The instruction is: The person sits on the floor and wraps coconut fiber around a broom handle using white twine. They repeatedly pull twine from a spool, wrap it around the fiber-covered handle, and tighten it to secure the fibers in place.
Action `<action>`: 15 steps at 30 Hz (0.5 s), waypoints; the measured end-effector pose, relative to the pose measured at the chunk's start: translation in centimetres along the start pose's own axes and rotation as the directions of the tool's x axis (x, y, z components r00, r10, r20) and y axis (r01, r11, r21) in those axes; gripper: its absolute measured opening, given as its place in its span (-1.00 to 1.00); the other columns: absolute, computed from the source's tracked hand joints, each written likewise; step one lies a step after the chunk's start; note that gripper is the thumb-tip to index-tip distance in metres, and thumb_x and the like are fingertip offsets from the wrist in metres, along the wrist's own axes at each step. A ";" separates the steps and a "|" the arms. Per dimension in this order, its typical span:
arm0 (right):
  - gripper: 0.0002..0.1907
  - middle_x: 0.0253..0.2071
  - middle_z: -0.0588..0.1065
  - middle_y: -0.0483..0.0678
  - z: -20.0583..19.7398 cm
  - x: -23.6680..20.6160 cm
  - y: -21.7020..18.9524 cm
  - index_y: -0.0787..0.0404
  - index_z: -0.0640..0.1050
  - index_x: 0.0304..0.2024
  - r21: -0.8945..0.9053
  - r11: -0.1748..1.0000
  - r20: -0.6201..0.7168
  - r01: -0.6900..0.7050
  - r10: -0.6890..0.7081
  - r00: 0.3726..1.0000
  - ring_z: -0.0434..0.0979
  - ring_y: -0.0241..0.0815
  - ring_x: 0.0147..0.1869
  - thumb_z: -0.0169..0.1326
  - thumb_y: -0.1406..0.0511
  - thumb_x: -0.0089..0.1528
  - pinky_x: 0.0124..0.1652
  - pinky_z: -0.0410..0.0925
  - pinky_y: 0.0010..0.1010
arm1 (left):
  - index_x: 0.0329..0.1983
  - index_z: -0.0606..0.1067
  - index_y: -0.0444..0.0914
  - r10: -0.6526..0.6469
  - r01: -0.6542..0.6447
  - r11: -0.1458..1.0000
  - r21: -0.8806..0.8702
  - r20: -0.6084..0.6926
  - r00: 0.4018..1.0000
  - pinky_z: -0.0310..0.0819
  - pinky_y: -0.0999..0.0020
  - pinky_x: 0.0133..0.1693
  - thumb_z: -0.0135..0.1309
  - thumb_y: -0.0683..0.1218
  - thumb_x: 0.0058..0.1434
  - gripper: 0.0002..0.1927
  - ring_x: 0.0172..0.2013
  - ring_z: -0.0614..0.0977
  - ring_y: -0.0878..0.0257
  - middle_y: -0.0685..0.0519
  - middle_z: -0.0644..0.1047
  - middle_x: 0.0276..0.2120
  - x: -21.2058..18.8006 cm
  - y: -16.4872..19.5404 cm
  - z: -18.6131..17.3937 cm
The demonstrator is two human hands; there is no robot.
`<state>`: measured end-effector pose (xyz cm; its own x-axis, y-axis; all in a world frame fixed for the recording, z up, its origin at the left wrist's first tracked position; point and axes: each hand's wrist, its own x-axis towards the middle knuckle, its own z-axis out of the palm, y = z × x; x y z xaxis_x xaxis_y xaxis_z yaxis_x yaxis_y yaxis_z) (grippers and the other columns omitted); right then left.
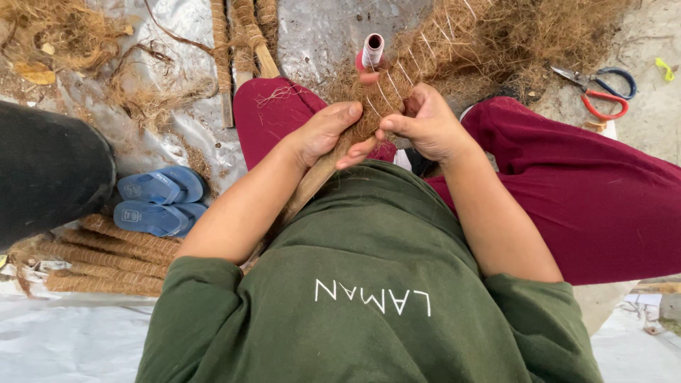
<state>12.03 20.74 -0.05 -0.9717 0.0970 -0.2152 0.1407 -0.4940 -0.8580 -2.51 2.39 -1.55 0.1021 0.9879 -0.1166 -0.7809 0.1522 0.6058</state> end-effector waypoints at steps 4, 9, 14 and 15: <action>-0.41 -0.04 0.54 0.04 -0.3 0.1 1.0 0.34 0.40 0.16 0.029 0.994 -0.012 0.103 -0.102 0.995 0.62 -0.22 -0.23 0.37 0.39 0.15 -0.20 0.53 -0.40 | -0.01 0.49 -0.40 -0.043 0.049 0.993 -0.103 0.059 0.997 0.33 0.41 -0.58 -0.07 0.25 0.49 -0.42 -0.64 0.45 0.23 -0.03 0.45 -0.53 0.5 -1.3 -0.8; -0.43 0.09 0.52 0.04 -0.5 0.6 1.8 0.39 0.38 0.22 -0.125 0.950 -0.098 0.285 -0.298 0.950 0.59 -0.24 0.12 0.38 0.43 0.25 0.18 0.49 -0.42 | 0.11 0.36 -0.33 0.052 0.033 0.945 0.327 -0.248 0.967 0.36 0.44 -0.57 -0.11 0.17 0.53 -0.54 -0.60 0.48 0.28 -0.07 0.51 -0.45 0.1 -0.3 -0.6; -0.45 0.05 0.56 0.04 0.2 1.0 1.4 0.38 0.36 0.19 -0.249 0.911 -0.225 0.329 -0.385 0.895 0.62 -0.25 0.07 0.35 0.37 0.27 0.10 0.51 -0.43 | 0.31 0.30 -0.31 0.312 -0.034 0.665 0.746 -0.236 0.920 0.58 0.36 -0.30 0.00 0.05 0.45 -0.51 -0.31 0.61 0.25 -0.03 0.54 -0.14 -0.1 0.9 1.6; -0.47 0.02 0.57 0.04 0.5 1.0 1.3 0.39 0.38 0.17 -0.278 0.911 -0.262 0.306 -0.378 0.888 0.63 -0.26 0.02 0.35 0.36 0.27 0.04 0.52 -0.44 | 0.31 0.27 -0.31 0.332 0.009 0.551 0.834 -0.229 0.915 0.58 0.34 -0.29 0.05 0.03 0.40 -0.48 -0.32 0.61 0.22 -0.04 0.54 -0.11 -0.2 0.8 2.1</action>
<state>11.18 19.75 -1.13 -0.8665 0.4991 0.0117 -0.1169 -0.1801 -0.9767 -1.84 2.39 0.66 -0.3069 0.9478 -0.0862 0.0845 0.1174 0.9895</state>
